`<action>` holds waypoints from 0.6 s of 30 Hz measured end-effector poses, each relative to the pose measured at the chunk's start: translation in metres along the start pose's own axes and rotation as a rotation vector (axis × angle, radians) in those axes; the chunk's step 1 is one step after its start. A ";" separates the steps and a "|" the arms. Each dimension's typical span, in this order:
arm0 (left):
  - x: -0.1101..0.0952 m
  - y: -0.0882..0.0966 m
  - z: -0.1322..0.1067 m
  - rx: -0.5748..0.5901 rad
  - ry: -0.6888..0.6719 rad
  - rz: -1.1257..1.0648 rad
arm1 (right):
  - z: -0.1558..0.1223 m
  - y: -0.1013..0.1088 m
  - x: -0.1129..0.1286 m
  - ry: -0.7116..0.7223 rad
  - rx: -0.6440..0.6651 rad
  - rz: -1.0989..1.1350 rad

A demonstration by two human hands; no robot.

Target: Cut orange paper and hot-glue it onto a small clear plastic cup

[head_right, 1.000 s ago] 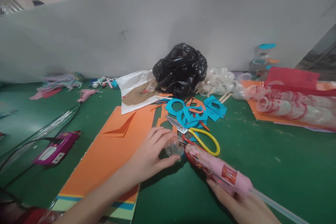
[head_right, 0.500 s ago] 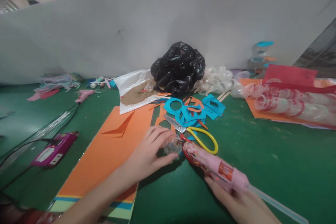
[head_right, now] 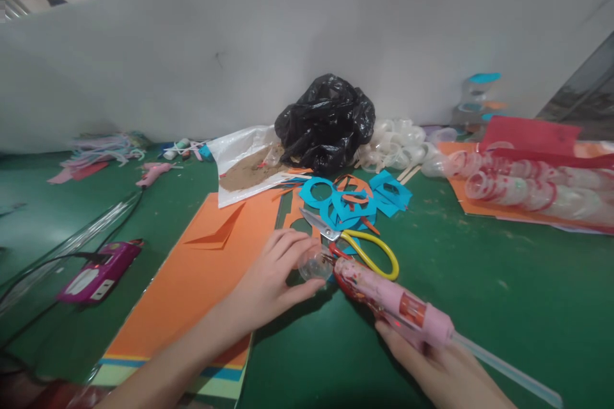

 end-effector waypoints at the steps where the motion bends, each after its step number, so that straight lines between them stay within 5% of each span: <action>1: 0.000 0.000 0.000 0.002 0.004 0.000 | 0.000 0.001 0.003 0.006 -0.002 0.012; 18: 0.004 0.003 0.002 -0.073 0.045 -0.003 | -0.006 0.011 -0.004 -0.055 -0.149 0.062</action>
Point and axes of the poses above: each hand's wrist, its own z-axis towards the middle knuckle, its own y-axis out of the back of the hand, x = y × z, the point moved 8 cm from there along z, towards the middle knuckle, and after that the axes turned 14 degrees about -x, right-handed, at the moved point
